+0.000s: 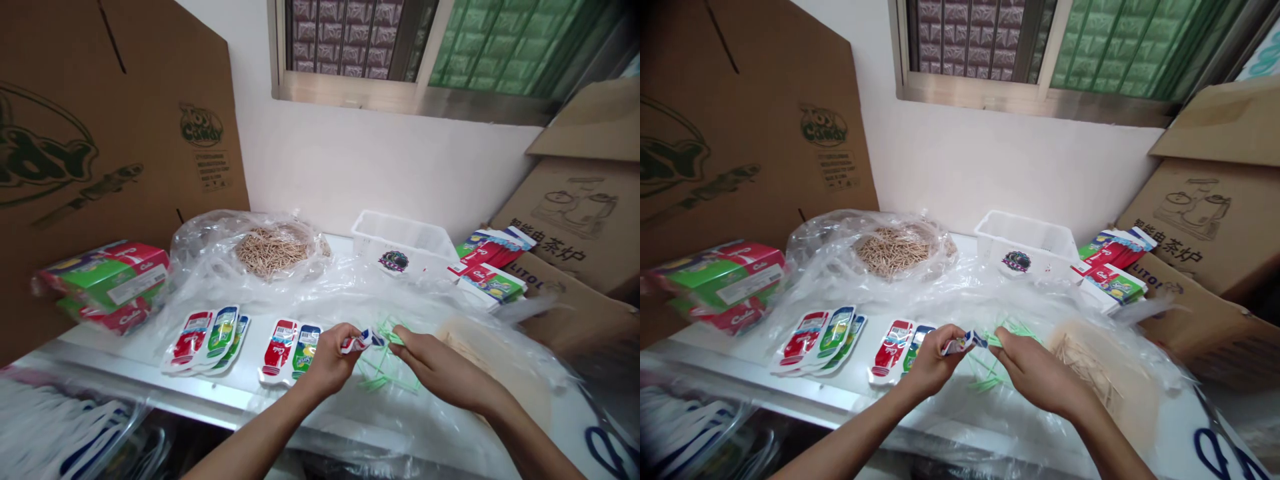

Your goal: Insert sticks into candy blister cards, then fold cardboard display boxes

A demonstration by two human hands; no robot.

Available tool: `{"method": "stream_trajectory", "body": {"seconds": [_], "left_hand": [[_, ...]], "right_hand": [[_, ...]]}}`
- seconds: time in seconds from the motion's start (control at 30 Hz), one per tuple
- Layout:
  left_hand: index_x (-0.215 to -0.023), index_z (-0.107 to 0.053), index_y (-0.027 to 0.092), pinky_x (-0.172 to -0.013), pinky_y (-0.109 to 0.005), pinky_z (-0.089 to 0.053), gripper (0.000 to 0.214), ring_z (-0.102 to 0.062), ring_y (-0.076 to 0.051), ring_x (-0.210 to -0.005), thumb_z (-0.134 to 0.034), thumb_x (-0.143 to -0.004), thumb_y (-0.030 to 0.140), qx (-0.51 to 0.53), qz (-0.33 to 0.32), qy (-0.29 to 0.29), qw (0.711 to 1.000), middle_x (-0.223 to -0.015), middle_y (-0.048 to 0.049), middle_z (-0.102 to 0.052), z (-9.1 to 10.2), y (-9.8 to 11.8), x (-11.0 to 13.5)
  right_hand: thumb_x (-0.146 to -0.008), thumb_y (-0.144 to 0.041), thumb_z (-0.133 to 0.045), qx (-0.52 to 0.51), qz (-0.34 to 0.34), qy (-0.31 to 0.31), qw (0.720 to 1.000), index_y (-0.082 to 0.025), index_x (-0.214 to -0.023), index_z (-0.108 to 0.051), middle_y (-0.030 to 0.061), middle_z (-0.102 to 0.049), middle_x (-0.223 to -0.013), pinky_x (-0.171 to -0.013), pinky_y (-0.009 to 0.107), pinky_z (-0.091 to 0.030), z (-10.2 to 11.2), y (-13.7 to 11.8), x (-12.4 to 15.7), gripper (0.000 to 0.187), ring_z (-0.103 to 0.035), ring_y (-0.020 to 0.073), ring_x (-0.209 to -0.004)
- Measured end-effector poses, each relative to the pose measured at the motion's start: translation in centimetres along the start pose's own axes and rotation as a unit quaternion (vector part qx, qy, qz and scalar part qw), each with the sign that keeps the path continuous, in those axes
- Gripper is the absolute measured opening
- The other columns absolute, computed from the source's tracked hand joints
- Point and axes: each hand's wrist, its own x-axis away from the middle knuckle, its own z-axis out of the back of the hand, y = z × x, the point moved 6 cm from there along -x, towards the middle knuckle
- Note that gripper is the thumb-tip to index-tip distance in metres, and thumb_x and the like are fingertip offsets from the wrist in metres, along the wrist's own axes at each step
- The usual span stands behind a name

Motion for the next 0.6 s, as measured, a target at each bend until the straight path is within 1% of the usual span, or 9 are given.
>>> {"method": "stream_trajectory", "body": {"seconds": [0.1,0.17,0.33,0.4,0.47,0.53,0.6], "left_hand": [[-0.079,-0.06,0.02,-0.062,-0.023,-0.041,0.002,-0.058,-0.014,-0.067,-0.059,-0.079,0.018,-0.015,-0.019,0.002,1.0,-0.077,-0.0019,-0.065,0.1,0.2,0.2],[-0.081,-0.059,0.019,-0.063,-0.023,-0.041,0.006,-0.059,-0.015,-0.068,-0.056,-0.078,0.015,-0.027,-0.045,0.005,0.999,-0.077,-0.0027,-0.064,0.3,0.5,0.3],[-0.088,-0.06,0.018,-0.062,-0.025,-0.04,0.015,-0.057,-0.017,-0.068,-0.049,-0.079,0.014,-0.06,-0.151,-0.016,0.986,-0.074,-0.0052,-0.063,0.7,1.8,0.7],[-0.091,-0.06,0.018,-0.061,-0.026,-0.04,0.016,-0.056,-0.017,-0.067,-0.048,-0.079,0.015,-0.072,-0.182,-0.025,0.98,-0.074,-0.0058,-0.063,0.8,2.0,0.9],[-0.091,-0.06,0.018,-0.06,-0.026,-0.039,0.015,-0.056,-0.017,-0.066,-0.049,-0.081,0.018,-0.085,-0.196,-0.032,0.976,-0.073,-0.0057,-0.063,0.8,2.0,1.0],[-0.091,-0.059,0.018,-0.06,-0.026,-0.039,0.013,-0.055,-0.017,-0.067,-0.051,-0.081,0.02,-0.102,-0.194,-0.039,0.975,-0.074,-0.0055,-0.063,0.6,1.8,1.1],[-0.092,-0.059,0.019,-0.061,-0.027,-0.038,0.014,-0.055,-0.017,-0.068,-0.053,-0.079,0.018,-0.126,-0.19,-0.047,0.973,-0.074,-0.0054,-0.062,0.5,1.9,1.3]], "right_hand": [[-0.093,-0.045,-0.035,0.018,0.005,-0.003,1.0,-0.024,-0.093,-0.057,0.0047,-0.066,-0.079,-0.07,0.029,-0.041,-0.4,-0.2,0.0,0.031,-0.059,0.0213,-0.076],[-0.093,-0.043,-0.036,0.022,0.01,-0.016,1.0,-0.023,-0.09,-0.056,0.0047,-0.066,-0.081,-0.07,0.029,-0.041,-0.6,-0.3,0.0,0.028,-0.059,0.0205,-0.076],[-0.093,-0.04,-0.036,0.006,0.023,-0.067,0.997,-0.023,-0.087,-0.055,0.0035,-0.065,-0.084,-0.07,0.028,-0.04,-0.6,-0.7,-0.2,0.027,-0.058,0.0186,-0.076],[-0.094,-0.04,-0.034,0.006,0.021,-0.094,0.995,-0.022,-0.085,-0.054,0.0035,-0.064,-0.083,-0.068,0.028,-0.04,-0.6,-0.7,-0.3,0.028,-0.056,0.0183,-0.075],[-0.093,-0.039,-0.034,0.017,0.017,-0.118,0.993,-0.022,-0.082,-0.053,0.0036,-0.063,-0.082,-0.066,0.028,-0.039,-0.7,-0.7,-0.4,0.028,-0.055,0.0182,-0.074],[-0.092,-0.038,-0.036,0.039,0.013,-0.129,0.991,-0.021,-0.081,-0.053,0.0038,-0.063,-0.08,-0.063,0.028,-0.038,-0.8,-0.6,-0.4,0.027,-0.055,0.0181,-0.072],[-0.091,-0.038,-0.038,0.071,0.005,-0.136,0.988,-0.021,-0.084,-0.054,0.0048,-0.064,-0.079,-0.06,0.028,-0.036,-0.9,-0.5,-0.5,0.025,-0.056,0.0187,-0.069]]}}
